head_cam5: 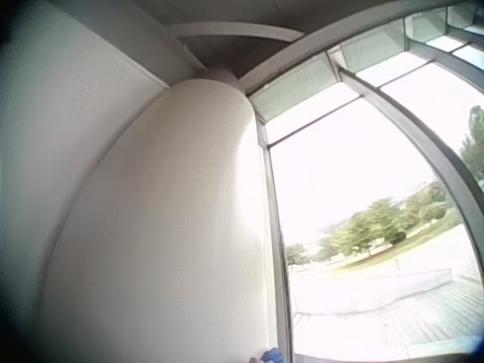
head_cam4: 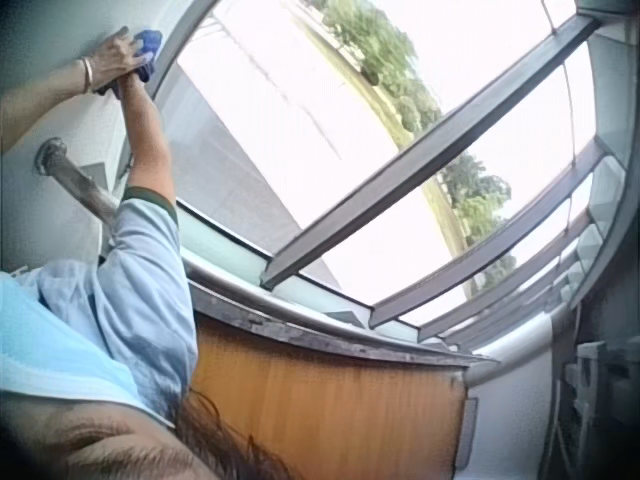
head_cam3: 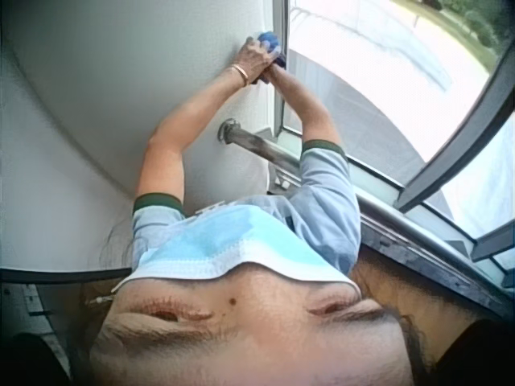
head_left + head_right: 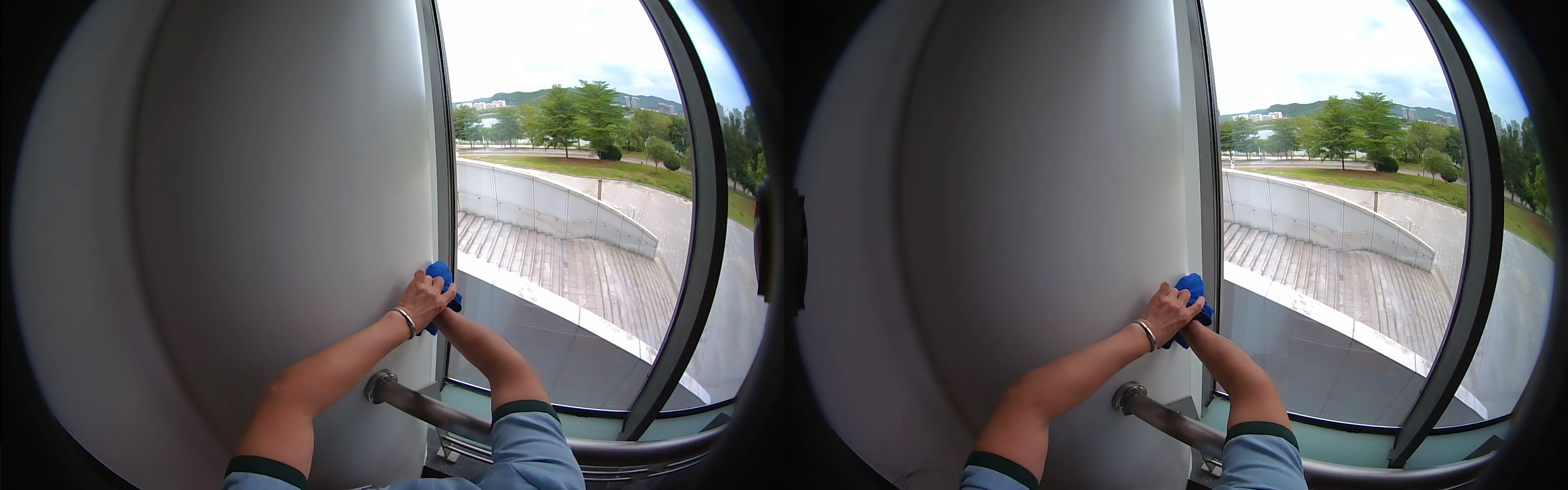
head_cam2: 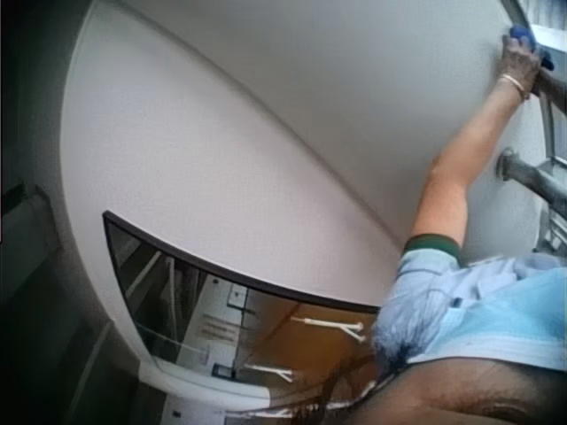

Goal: The person wrings a blue cloth in a bucket of water, then wipes a metal handrail and a curved white wall section with the cloth. The person moves along the railing, wiping it continuously.

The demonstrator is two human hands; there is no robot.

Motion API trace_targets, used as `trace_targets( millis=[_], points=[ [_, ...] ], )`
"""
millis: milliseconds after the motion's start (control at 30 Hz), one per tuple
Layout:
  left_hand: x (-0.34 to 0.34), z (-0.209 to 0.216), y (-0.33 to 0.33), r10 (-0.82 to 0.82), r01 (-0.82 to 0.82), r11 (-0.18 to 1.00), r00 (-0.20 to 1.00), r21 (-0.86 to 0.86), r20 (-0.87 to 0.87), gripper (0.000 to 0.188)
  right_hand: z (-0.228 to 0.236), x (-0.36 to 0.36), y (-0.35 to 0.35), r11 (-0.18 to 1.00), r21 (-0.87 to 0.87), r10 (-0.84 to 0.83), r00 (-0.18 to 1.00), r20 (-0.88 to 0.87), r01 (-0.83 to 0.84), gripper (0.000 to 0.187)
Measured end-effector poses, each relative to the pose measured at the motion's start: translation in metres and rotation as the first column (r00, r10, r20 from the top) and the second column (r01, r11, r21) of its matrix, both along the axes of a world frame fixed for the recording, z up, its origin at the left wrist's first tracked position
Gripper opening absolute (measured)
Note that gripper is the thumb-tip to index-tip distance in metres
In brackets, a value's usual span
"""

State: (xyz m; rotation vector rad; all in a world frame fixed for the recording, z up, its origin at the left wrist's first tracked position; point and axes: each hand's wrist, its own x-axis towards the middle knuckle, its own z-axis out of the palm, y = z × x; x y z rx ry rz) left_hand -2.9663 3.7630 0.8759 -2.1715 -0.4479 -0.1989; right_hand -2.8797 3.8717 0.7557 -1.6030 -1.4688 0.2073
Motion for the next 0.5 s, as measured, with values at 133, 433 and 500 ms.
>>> trace_targets(
  millis=[133, 433, 500],
  points=[
    [0.012, 0.057, 0.03, -0.031, 0.005, 0.992, 0.978, 0.129, 0.207, 0.039, 0.094, 0.029, 0.059, 0.949, 0.314, 0.015, 1.0, 0.017, -0.02, 0.064],
    [-0.058, 0.21, -0.017, -0.141, -0.086, 0.922, 0.832, 0.377, 0.536, 0.071, 0.353, -0.035, -0.013, 0.484, 0.871, 0.253, 0.967, -0.044, -0.087, 0.086],
    [-0.08, 0.214, -0.04, -0.166, -0.099, 0.908, 0.807, 0.406, 0.567, 0.071, 0.368, -0.074, -0.03, 0.43, 0.903, -0.084, 0.995, 0.061, -0.019, 0.074]
  ],
)
